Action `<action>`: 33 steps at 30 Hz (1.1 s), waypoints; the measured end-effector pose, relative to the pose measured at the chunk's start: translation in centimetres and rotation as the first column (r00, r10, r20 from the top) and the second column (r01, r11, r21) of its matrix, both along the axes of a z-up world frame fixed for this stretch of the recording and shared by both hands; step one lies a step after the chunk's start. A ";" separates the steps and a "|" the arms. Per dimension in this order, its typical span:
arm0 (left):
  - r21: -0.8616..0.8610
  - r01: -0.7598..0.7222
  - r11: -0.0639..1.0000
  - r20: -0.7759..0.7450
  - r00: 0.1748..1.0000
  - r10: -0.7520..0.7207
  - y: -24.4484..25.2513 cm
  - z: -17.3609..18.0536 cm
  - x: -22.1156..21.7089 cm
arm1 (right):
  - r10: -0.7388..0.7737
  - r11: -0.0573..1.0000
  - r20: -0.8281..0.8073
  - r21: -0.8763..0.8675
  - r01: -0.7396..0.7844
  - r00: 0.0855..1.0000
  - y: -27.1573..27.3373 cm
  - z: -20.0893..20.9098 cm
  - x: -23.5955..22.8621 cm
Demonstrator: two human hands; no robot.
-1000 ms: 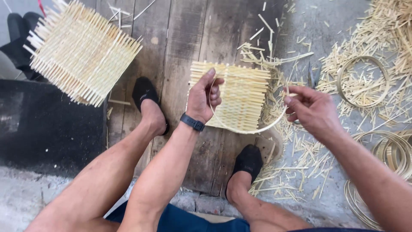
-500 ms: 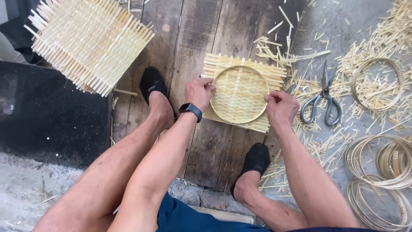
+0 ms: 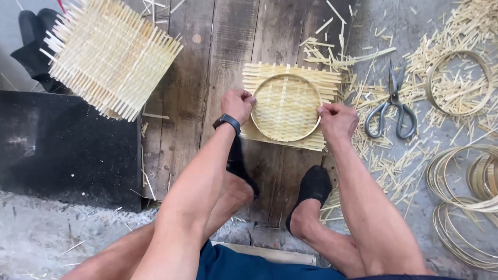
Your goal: Weaving bamboo strips into a flat base, fitting it into a circular frame, and trimming the excess with scissors.
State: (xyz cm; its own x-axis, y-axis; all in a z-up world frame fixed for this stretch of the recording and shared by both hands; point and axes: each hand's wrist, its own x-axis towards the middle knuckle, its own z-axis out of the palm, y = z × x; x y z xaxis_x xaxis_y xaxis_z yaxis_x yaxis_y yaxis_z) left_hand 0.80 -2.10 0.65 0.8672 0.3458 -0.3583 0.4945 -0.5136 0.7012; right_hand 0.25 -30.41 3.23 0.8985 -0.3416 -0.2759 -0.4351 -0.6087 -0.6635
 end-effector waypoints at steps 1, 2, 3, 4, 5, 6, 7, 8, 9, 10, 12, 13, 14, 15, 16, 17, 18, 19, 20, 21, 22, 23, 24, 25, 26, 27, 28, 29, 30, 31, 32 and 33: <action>-0.005 0.002 1.000 -0.004 1.000 -0.002 0.2 -0.1 0.5 | -0.002 1.000 -0.004 -0.005 0.002 1.000 0.0 0.2 0.3; -0.036 0.007 0.999 0.010 1.000 -0.007 0.5 -0.1 1.0 | -0.005 1.000 -0.024 0.007 0.005 1.000 0.1 0.3 0.6; -0.070 0.004 0.998 0.010 1.000 -0.003 0.7 -0.2 0.7 | -0.001 1.000 -0.058 0.015 0.002 0.998 0.1 0.6 0.4; -0.080 -0.002 0.997 -0.008 1.000 0.001 0.5 -0.6 -0.3 | 0.003 1.000 -0.076 0.005 -0.002 0.997 -0.1 0.7 -0.1; -0.087 0.009 0.996 -0.009 1.000 -0.009 0.7 -0.8 0.0 | 0.016 1.000 -0.046 0.000 -0.016 0.999 0.1 0.8 0.4; -0.094 0.019 0.995 -0.010 1.000 -0.020 0.9 -0.9 0.2 | 0.030 1.000 -0.016 -0.005 -0.030 0.999 0.2 0.9 0.9; -0.093 0.020 0.995 0.003 1.000 -0.019 0.9 -0.5 1.0 | 0.031 1.000 -0.002 -0.005 -0.031 1.000 0.2 0.9 1.4; -0.107 0.003 0.994 0.008 1.000 -0.002 0.9 -0.1 1.6 | 0.017 0.999 -0.034 0.032 -0.016 0.999 0.2 0.9 1.7; -0.124 -0.014 0.992 -0.007 1.000 0.013 0.8 0.2 1.1 | 0.003 0.998 -0.085 0.067 0.003 0.996 0.0 0.9 0.9; -0.126 -0.013 0.992 -0.013 1.000 0.012 0.7 -0.2 0.1 | 0.001 0.998 -0.091 0.064 0.005 0.996 0.1 1.2 0.4; -0.136 -0.028 0.990 0.025 0.999 0.032 0.7 -1.1 0.3 | -0.027 0.990 -0.096 0.137 0.040 0.995 0.3 1.6 1.4; -0.138 -0.036 0.990 0.032 0.999 0.041 0.8 -1.4 0.5 | -0.018 0.990 -0.089 0.135 0.030 0.996 0.0 1.1 1.5; -0.153 -0.039 0.987 0.058 0.997 0.049 0.9 -1.9 0.8 | 0.017 0.995 -0.071 0.095 -0.010 0.997 -0.3 0.4 1.7; -0.167 -0.044 0.985 0.060 0.997 0.055 1.0 -2.5 -0.2 | 0.050 0.997 -0.079 0.055 -0.046 0.996 -0.7 -0.4 0.8; -0.168 -0.054 0.984 0.043 0.997 0.062 0.9 -2.4 -1.1 | 0.056 0.997 -0.096 0.054 -0.051 0.994 -0.7 -0.2 0.4; -0.195 -0.063 0.979 0.044 0.996 0.073 1.0 -2.1 -1.3 | 0.056 0.993 -0.068 0.107 -0.049 0.996 -0.6 0.0 0.6; -0.221 -0.073 0.973 0.046 0.995 0.085 1.0 -1.8 -1.3 | 0.055 0.986 -0.041 0.160 -0.047 0.998 -0.5 0.2 1.0; -0.218 -0.073 0.973 0.049 0.995 0.086 1.1 -1.8 -1.1 | 0.055 0.985 -0.038 0.164 -0.048 0.998 -0.8 0.1 1.2; -0.225 -0.076 0.971 0.039 0.995 0.087 1.1 -1.8 -0.7 | 0.042 0.976 -0.049 0.216 -0.030 0.998 -1.1 -0.1 1.6; -0.232 -0.080 0.969 0.022 0.996 0.087 1.2 -1.9 -0.6 | 0.029 0.964 -0.067 0.267 -0.010 0.997 -1.4 -0.3 1.7; -0.229 -0.081 0.970 0.018 0.996 0.088 1.3 -1.6 -0.2 | 0.030 0.963 -0.071 0.270 -0.010 0.997 -1.8 -0.7 1.8; -0.235 -0.059 0.970 -0.037 0.998 0.052 1.4 -1.3 0.1 | 0.075 0.953 -0.071 0.300 -0.051 0.995 -2.2 -1.1 2.0; -0.242 -0.038 0.969 -0.091 0.996 0.016 1.6 -1.0 0.5 | 0.120 0.940 -0.070 0.329 -0.091 0.990 -2.5 -1.4 2.1; -0.240 -0.039 0.970 -0.082 0.996 0.020 1.2 1.0 1.5 | 0.123 0.939 -0.060 0.331 -0.097 0.991 -2.0 0.0 2.0; -0.095 0.108 0.990 -0.092 0.989 -0.116 0.9 2.9 2.5 | 0.220 0.971 -0.067 0.112 -0.212 0.973 -1.5 1.3 1.9; 0.051 0.256 0.965 -0.116 0.962 -0.249 0.5 4.8 3.8 | 0.305 0.942 -0.088 -0.115 -0.314 0.948 -1.0 2.6 1.9; 0.057 0.256 0.965 -0.101 0.963 -0.249 -0.1 4.6 5.9 | 0.305 0.943 -0.072 -0.118 -0.312 0.950 1.7 5.1 2.6; 0.163 0.417 0.894 0.108 0.893 -0.436 -1.1 3.9 6.3 | 0.503 0.852 -0.013 -0.164 -0.498 0.864 4.0 7.5 1.5; 0.296 0.532 0.793 0.288 0.742 -0.606 -2.1 3.2 6.5 | 0.678 0.722 0.037 -0.218 -0.656 0.734 6.4 9.8 0.4; 0.282 0.531 0.799 0.279 0.752 -0.597 -2.9 1.7 6.5 | 0.685 0.715 0.020 -0.211 -0.666 0.729 7.4 8.4 -0.5; 0.275 0.563 0.779 0.316 0.713 -0.626 -3.7 0.3 6.5 | 0.801 0.560 -0.056 -0.281 -0.780 0.595 8.5 7.2 -1.5; 0.286 0.593 0.753 0.362 0.660 -0.658 -4.2 -1.0 7.6 | 0.884 0.387 -0.127 -0.344 -0.856 0.450 9.8 5.9 -1.6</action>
State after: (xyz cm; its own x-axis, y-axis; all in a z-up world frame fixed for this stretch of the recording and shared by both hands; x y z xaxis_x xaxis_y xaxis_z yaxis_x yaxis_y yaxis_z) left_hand 8.39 -6.33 -0.31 0.9428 -0.3193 0.0952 -0.3011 -0.6940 0.6540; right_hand -1.37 -20.64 9.10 0.7671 0.5895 -0.2531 0.4942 -0.7945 -0.3529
